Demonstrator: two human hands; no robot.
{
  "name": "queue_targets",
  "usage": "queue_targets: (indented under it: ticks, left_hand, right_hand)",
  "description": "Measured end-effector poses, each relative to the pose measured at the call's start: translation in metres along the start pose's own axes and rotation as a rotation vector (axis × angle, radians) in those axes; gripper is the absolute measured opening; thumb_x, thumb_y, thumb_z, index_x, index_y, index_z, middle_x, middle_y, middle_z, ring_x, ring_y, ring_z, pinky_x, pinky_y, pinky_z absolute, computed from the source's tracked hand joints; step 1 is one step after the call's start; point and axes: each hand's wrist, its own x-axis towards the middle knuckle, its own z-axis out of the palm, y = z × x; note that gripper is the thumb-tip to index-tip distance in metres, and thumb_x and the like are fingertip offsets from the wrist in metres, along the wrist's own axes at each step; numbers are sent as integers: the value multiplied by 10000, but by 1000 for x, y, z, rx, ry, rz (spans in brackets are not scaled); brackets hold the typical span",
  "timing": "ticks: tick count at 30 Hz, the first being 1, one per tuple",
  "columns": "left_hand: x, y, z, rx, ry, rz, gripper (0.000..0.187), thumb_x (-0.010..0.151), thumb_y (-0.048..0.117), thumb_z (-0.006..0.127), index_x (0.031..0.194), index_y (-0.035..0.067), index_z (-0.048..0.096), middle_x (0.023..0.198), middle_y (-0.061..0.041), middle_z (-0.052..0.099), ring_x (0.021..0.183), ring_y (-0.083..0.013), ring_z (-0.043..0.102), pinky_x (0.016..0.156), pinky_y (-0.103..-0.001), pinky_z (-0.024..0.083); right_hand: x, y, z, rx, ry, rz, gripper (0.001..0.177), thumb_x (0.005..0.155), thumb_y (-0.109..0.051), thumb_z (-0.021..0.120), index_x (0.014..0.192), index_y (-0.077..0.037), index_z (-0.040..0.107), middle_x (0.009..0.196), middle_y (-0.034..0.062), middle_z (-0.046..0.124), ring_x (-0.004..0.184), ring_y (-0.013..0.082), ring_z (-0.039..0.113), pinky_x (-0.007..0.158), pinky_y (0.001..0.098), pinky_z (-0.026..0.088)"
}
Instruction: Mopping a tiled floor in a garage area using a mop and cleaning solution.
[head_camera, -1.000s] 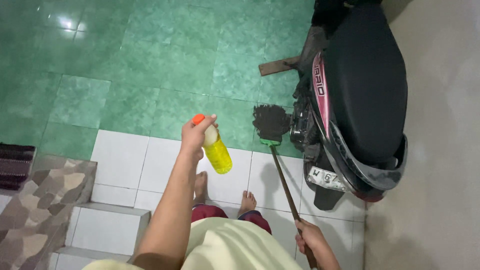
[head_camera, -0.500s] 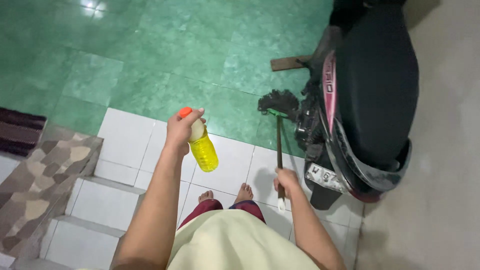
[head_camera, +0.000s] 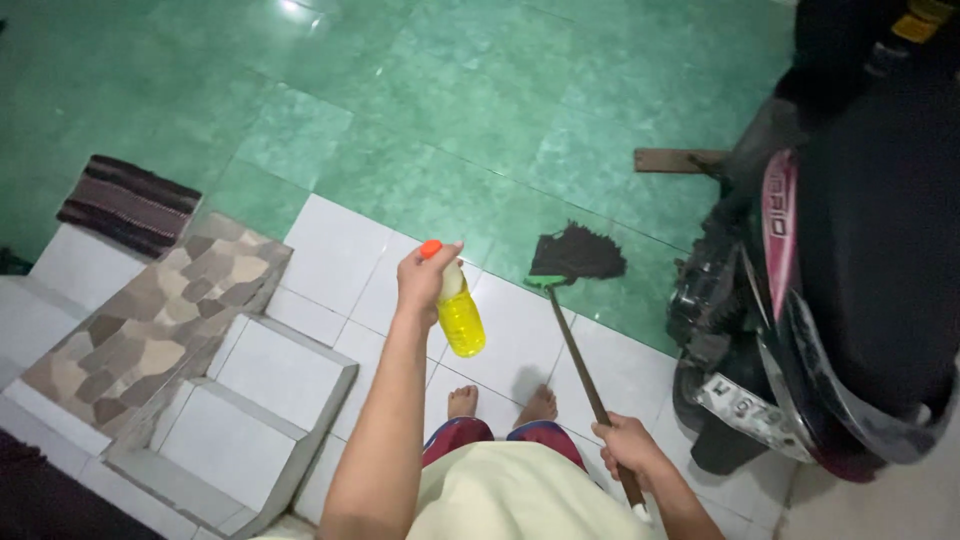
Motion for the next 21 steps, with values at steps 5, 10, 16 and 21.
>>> queue_targets:
  ticks: [5,10,16,21]
  left_hand:
    - [-11,4,-45,-24,42,5,264,790,202,827,915,29,671,830,-100,694,703,-180,669,611,-348,554]
    - [-33,25,-78,23,102,0,293,786,222,821,950,14,696,848,-80,698,725,-162,679,628,-336,564]
    - [-34,40,-124,-25,126,18,276,795,218,812,939,16,690,825,-88,697,691,-177,658,607,-342,553]
    - [-15,33,-165,-84,178,55,231,801,193,821,879,30,676,798,-71,684,665,-161,640,594,-329,540]
  right_hand:
    - [17,-42,38,-73,59,-82,245,989,-256,587,1083,-47,673,548,78,502,399,179,445,398,358,390]
    - [96,-93,62,-193,100,-224,305,1001,-249,541,870,18,609,542,123,559,386,229,505,396,395,416]
    - [113,-143,103,-106,7,-234,106,902,-75,619,816,-16,602,574,97,559,442,198,515,426,371,417]
    - [52,-126,125,-337,-43,-252,90,822,-4,558,737,17,577,542,119,537,420,229,513,407,386,413]
